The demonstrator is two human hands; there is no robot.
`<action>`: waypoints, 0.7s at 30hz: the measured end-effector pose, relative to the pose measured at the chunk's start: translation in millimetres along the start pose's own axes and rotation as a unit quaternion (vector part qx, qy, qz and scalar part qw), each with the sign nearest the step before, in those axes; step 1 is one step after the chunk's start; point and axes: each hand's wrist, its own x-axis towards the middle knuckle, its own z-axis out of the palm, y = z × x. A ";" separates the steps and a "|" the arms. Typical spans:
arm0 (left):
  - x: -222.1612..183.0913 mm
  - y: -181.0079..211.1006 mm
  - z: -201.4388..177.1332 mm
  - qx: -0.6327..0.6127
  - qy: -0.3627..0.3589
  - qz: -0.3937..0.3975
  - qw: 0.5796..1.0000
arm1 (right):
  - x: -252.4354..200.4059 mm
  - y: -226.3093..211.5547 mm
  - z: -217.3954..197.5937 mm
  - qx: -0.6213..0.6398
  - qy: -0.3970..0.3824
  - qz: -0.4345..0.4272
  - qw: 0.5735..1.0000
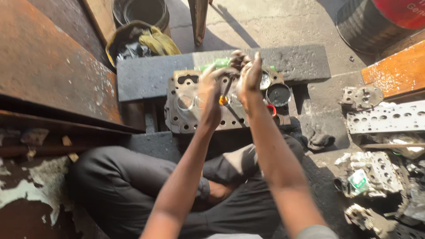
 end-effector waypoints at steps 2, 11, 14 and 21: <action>31.5 -1.9 19.6 -0.042 -0.135 -0.025 0.990 | -16.5 17.8 -11.6 0.024 0.040 -0.036 0.998; -31.4 -12.1 21.1 0.152 -0.128 0.023 0.980 | 15.5 26.2 -10.0 -0.159 0.241 -0.080 0.954; -88.6 -16.2 32.2 0.234 -0.085 0.075 0.965 | 27.4 -18.9 9.2 -0.238 0.276 -0.104 0.925; -76.7 -8.0 -24.6 0.271 0.192 0.047 0.942 | -82.5 -103.8 77.0 -0.390 -0.020 -0.050 0.919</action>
